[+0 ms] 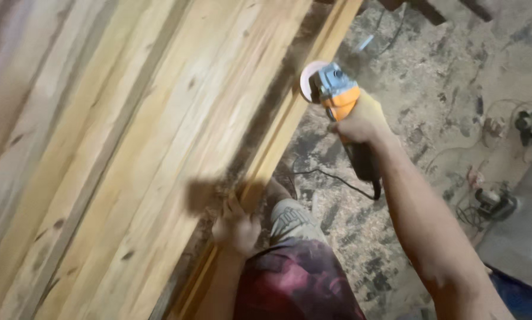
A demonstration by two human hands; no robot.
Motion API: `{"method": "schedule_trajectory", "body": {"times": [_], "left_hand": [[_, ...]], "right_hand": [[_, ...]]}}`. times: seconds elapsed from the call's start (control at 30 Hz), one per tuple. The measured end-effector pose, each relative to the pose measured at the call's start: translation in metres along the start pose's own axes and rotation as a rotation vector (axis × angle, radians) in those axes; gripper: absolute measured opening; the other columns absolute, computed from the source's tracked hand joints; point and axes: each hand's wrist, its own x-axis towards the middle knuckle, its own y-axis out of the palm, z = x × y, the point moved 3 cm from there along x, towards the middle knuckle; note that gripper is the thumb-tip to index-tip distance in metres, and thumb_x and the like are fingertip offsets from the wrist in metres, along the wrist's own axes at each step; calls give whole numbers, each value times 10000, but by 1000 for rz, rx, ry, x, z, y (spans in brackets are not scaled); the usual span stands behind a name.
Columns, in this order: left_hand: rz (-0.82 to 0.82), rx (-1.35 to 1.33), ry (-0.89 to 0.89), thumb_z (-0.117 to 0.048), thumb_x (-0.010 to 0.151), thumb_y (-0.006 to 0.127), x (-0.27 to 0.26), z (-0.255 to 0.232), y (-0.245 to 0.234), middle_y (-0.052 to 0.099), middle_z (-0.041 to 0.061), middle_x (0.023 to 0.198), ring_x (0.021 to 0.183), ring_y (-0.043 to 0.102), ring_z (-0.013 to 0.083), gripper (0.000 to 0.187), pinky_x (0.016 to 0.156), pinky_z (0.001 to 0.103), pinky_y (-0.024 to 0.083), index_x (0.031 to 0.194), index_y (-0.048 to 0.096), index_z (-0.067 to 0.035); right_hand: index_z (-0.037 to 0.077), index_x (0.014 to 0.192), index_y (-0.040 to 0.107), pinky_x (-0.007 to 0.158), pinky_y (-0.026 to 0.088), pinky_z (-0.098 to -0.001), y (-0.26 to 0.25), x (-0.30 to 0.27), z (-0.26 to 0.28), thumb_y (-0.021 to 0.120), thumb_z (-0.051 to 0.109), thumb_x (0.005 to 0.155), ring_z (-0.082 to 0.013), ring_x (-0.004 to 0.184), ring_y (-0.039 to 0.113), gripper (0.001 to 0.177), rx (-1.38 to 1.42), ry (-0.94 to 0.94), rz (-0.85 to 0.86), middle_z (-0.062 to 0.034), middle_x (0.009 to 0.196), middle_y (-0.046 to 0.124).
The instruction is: The person uses an angle grinder with a sanding disc to smooth the surface of a wooden plank. They move the tool back and forth along the plank, generating sawdust, and occasionally reposition the plank with their left hand.
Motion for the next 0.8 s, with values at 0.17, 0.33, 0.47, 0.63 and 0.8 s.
{"method": "schedule_trajectory", "body": {"times": [0.17, 0.33, 0.47, 0.63, 0.8], "left_hand": [[26, 90, 10, -379, 730, 756, 74, -51, 27, 639, 277, 1262, 1038, 680, 402, 843, 846, 469, 579, 1391, 456, 50], [161, 82, -96, -425, 763, 782, 98, -69, 43, 653, 232, 1186, 1084, 670, 401, 845, 892, 477, 566, 1396, 458, 31], [242, 122, -172, -398, 785, 768, 99, -72, 40, 647, 234, 1261, 1067, 681, 392, 803, 843, 466, 579, 1402, 462, 14], [201, 177, -155, -422, 784, 784, 104, -81, 35, 672, 230, 1196, 1047, 683, 406, 778, 842, 475, 585, 1352, 497, 26], [209, 140, -173, -371, 717, 794, 101, -80, 35, 666, 229, 1223, 1034, 689, 394, 813, 850, 472, 585, 1368, 508, 22]], "right_hand": [[99, 1243, 618, 921, 545, -420, -57, 73, -7, 940, 173, 605, -299, 1062, 672, 718, -28, -89, -25, -143, 1152, 719], [142, 1252, 622, 916, 568, -381, -90, 138, -19, 904, 148, 627, -239, 1027, 707, 685, 20, 123, 66, -75, 1171, 727], [161, 1247, 654, 908, 566, -364, -121, 180, -29, 904, 152, 607, -200, 1031, 707, 687, 35, 16, 4, -47, 1156, 734], [108, 1203, 681, 886, 590, -380, -138, 227, -37, 849, 158, 713, -240, 995, 731, 520, -23, 62, -12, -112, 1110, 746], [97, 1208, 669, 859, 587, -388, -138, 216, -29, 893, 168, 707, -242, 973, 719, 553, -6, 27, -22, -103, 1107, 734]]}}
